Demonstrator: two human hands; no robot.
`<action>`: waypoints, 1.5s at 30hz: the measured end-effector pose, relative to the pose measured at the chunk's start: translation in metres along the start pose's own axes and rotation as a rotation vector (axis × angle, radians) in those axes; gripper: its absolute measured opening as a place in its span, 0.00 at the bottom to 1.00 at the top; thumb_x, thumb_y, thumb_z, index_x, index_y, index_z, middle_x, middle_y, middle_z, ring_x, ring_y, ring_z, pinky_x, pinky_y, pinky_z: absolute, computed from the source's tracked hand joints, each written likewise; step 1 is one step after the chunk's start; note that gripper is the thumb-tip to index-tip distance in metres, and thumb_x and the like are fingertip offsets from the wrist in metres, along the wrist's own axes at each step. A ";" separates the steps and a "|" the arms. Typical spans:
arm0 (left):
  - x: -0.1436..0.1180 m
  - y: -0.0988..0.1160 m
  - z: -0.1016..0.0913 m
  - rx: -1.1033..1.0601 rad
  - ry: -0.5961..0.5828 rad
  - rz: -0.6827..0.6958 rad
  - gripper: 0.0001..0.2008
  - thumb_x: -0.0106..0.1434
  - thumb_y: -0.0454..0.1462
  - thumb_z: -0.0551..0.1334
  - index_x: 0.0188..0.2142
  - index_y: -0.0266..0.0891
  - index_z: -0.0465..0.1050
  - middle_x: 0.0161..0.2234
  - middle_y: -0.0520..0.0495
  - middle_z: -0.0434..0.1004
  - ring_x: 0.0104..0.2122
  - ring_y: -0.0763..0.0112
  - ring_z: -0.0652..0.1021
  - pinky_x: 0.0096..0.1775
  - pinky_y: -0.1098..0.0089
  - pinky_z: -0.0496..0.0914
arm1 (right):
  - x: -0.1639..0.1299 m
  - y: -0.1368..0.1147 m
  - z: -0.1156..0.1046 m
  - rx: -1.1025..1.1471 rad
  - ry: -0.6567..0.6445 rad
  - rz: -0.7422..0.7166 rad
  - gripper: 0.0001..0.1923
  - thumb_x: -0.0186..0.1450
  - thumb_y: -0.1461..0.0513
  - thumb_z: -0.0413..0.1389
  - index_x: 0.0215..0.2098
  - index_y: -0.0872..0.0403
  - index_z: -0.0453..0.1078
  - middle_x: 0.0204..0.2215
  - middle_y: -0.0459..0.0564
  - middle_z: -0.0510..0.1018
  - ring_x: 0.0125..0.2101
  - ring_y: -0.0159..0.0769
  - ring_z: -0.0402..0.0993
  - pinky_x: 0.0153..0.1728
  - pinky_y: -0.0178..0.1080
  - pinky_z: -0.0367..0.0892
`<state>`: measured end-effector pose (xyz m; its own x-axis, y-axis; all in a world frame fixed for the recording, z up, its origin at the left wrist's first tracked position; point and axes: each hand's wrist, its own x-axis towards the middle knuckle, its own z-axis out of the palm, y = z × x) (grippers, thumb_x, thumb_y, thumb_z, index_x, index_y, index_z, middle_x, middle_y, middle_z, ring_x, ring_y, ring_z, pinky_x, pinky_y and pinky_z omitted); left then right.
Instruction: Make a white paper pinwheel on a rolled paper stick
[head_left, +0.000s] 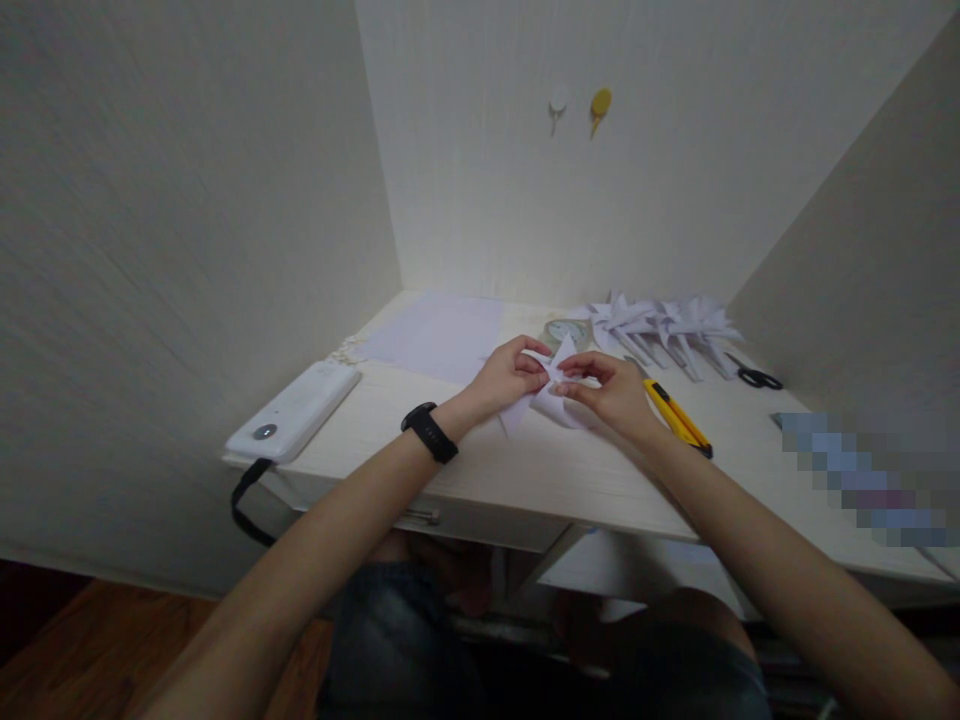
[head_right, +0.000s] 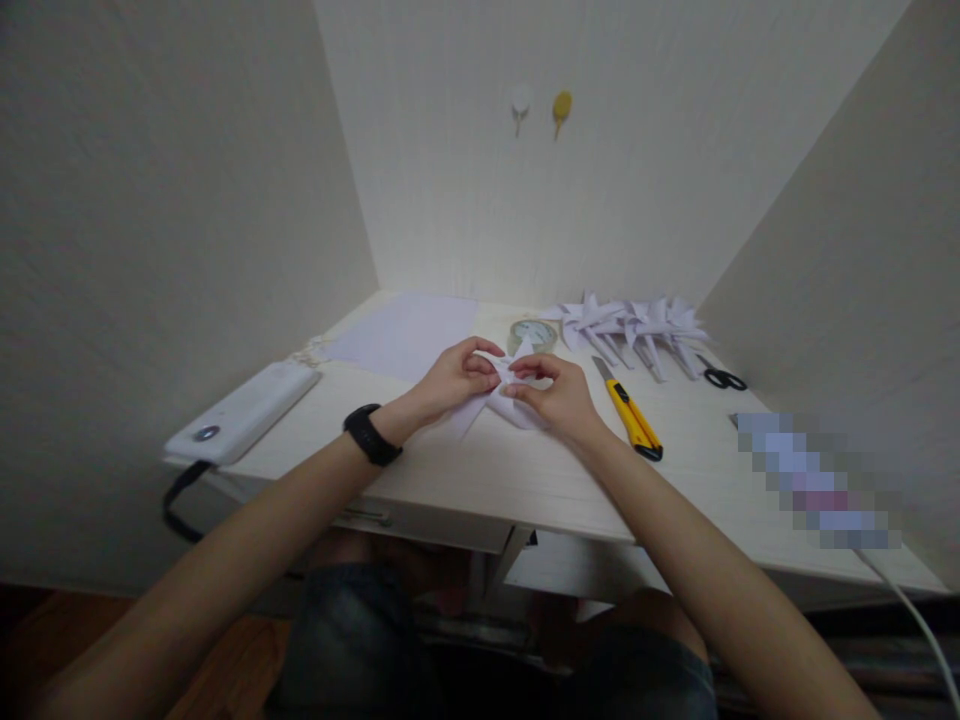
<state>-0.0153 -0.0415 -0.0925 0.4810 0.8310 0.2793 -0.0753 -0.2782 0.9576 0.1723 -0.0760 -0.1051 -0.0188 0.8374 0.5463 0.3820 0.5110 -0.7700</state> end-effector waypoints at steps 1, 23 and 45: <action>0.000 0.000 0.000 -0.009 -0.013 -0.005 0.17 0.54 0.25 0.64 0.43 0.35 0.68 0.24 0.56 0.71 0.25 0.78 0.73 0.30 0.74 0.63 | 0.000 0.001 0.000 0.020 -0.003 0.008 0.18 0.48 0.55 0.71 0.34 0.53 0.78 0.32 0.50 0.82 0.33 0.40 0.76 0.40 0.44 0.70; -0.002 0.002 0.002 -0.025 -0.035 0.027 0.17 0.54 0.29 0.68 0.44 0.34 0.70 0.26 0.53 0.73 0.27 0.78 0.74 0.31 0.74 0.64 | 0.001 -0.011 0.003 0.358 0.011 0.252 0.21 0.38 0.53 0.75 0.26 0.52 0.76 0.24 0.46 0.78 0.25 0.33 0.72 0.30 0.39 0.70; -0.004 0.005 0.001 -0.098 -0.040 -0.010 0.22 0.49 0.29 0.71 0.44 0.34 0.69 0.27 0.53 0.74 0.28 0.76 0.74 0.34 0.71 0.65 | 0.002 -0.006 -0.002 0.187 -0.030 0.063 0.20 0.44 0.52 0.72 0.29 0.52 0.73 0.30 0.48 0.79 0.30 0.37 0.75 0.36 0.43 0.72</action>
<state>-0.0164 -0.0464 -0.0890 0.5163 0.8131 0.2689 -0.1547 -0.2202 0.9631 0.1721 -0.0773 -0.0986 -0.0287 0.8727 0.4874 0.2048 0.4824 -0.8517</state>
